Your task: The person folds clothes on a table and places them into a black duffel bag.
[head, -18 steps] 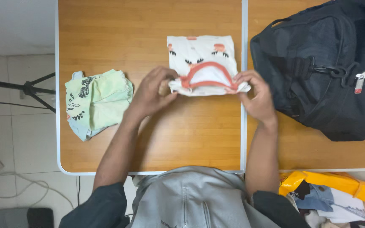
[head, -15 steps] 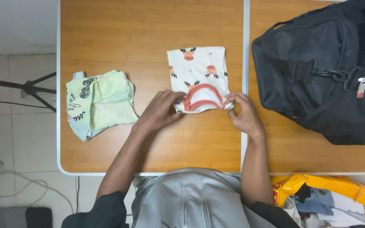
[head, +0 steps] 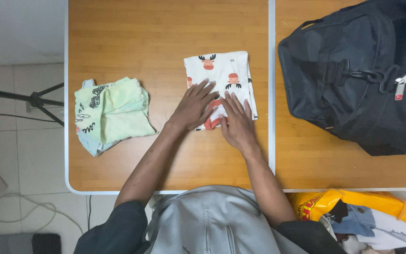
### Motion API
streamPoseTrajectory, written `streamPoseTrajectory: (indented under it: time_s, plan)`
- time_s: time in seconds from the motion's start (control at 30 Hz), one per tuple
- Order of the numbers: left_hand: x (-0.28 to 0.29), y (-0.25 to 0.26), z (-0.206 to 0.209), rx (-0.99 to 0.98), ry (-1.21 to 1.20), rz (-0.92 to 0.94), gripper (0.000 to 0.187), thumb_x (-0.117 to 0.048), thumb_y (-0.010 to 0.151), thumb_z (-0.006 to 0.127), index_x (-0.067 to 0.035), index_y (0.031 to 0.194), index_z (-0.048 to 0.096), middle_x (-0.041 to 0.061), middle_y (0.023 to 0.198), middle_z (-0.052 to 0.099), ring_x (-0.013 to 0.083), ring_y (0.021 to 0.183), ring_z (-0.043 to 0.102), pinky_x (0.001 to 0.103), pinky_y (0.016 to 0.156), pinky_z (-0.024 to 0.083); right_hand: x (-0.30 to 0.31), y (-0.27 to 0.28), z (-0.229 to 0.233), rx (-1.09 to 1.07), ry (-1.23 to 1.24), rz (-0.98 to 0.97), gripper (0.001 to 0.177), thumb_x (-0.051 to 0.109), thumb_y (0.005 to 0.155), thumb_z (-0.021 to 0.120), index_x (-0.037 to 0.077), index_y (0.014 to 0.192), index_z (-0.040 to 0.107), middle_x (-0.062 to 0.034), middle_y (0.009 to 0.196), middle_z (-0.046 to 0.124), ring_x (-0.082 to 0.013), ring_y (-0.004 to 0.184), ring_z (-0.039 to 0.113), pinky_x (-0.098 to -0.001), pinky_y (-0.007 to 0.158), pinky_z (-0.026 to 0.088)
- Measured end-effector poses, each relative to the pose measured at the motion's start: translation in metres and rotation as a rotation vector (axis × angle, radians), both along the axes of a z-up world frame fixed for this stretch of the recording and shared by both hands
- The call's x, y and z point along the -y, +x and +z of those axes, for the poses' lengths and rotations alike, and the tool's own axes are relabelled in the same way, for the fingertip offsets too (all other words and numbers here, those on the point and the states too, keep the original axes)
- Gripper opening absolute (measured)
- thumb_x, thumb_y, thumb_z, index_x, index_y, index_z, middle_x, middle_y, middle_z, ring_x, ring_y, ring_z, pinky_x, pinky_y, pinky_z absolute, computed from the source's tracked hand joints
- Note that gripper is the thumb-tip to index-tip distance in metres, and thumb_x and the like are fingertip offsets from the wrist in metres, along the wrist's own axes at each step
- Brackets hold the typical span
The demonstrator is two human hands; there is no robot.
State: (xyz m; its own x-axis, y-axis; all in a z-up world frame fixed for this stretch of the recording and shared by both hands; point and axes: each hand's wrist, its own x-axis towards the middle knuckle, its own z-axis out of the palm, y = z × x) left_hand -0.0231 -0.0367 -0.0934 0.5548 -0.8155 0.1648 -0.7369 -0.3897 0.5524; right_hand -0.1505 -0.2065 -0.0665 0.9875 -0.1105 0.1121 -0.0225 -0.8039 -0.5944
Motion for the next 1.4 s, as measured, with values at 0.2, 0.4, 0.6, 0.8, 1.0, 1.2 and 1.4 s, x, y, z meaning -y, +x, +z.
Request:
streamPoseTrajectory:
  time_s: [0.2,0.4,0.6,0.8,1.0,1.2,1.4]
  plan:
    - [0.005,-0.047,0.008,0.081,0.224,0.072,0.063,-0.046,0.099,0.054,-0.012,0.151,0.048,0.018,0.161,0.034,0.0362,0.147,0.032,0.052,0.117,0.027,0.037,-0.015,0.009,-0.069,0.019,0.036,0.062,-0.009,0.081,0.050,0.010,0.139,0.059,-0.0076,0.157,0.050,-0.0270,0.152,0.035,-0.0556,0.126,0.010]
    - [0.032,-0.118,0.083,-0.154,0.558,0.164,0.082,-0.056,0.091,0.061,-0.004,0.151,0.039,0.030,0.152,0.038,0.0410,0.130,0.045,0.049,0.097,0.049,0.058,-0.002,0.022,-0.007,-0.067,-0.035,0.050,-0.014,0.082,0.046,0.010,0.116,0.074,-0.0045,0.130,0.072,-0.0264,0.146,0.050,-0.0603,0.128,0.007]
    - [0.035,-0.093,0.091,-0.448,0.274,-0.158,0.062,-0.039,0.094,0.064,-0.006,0.145,0.053,0.017,0.127,0.065,0.0342,0.119,0.060,0.047,0.092,0.053,0.059,-0.037,0.045,0.126,0.022,-0.134,0.051,-0.011,0.079,0.048,0.005,0.121,0.072,-0.0113,0.134,0.070,-0.0288,0.142,0.054,-0.0601,0.129,0.014]
    - [0.049,0.013,0.020,0.160,-0.029,-0.235,0.039,-0.025,0.089,0.075,-0.001,0.118,0.066,0.017,0.127,0.062,0.0363,0.116,0.058,0.048,0.097,0.047,-0.005,-0.075,0.026,0.087,0.094,-0.183,0.051,0.008,0.094,0.055,0.002,0.144,0.053,-0.0242,0.157,0.045,-0.0416,0.151,0.035,-0.0546,0.125,0.024]
    - [0.022,0.013,-0.002,0.064,0.040,0.016,0.018,-0.014,0.095,0.068,-0.006,0.111,0.068,0.010,0.107,0.068,0.0315,0.097,0.069,0.043,0.077,0.057,-0.048,-0.063,0.007,-0.063,0.003,0.038,0.062,0.019,0.096,0.061,0.002,0.152,0.042,-0.0250,0.163,0.031,-0.0403,0.153,0.025,-0.0601,0.124,0.012]
    - [-0.021,-0.014,0.021,-0.487,-0.118,0.564,0.033,-0.010,0.104,0.052,-0.002,0.135,0.046,0.017,0.103,0.072,0.0329,0.082,0.074,0.045,0.076,0.056,0.023,-0.023,-0.002,-0.046,-0.197,-0.275,0.056,0.016,0.097,0.066,0.004,0.148,0.047,-0.0266,0.166,0.026,-0.0402,0.156,0.017,-0.0619,0.124,0.005]
    - [-0.024,-0.062,0.040,-0.148,0.052,0.626,0.056,-0.019,0.097,0.067,0.006,0.141,0.042,0.031,0.129,0.057,0.0445,0.121,0.055,0.051,0.096,0.051,0.028,-0.006,-0.007,0.023,-0.099,-0.197,0.060,0.010,0.103,0.060,0.003,0.160,0.043,-0.0245,0.170,0.025,-0.0375,0.159,0.020,-0.0530,0.131,0.013]
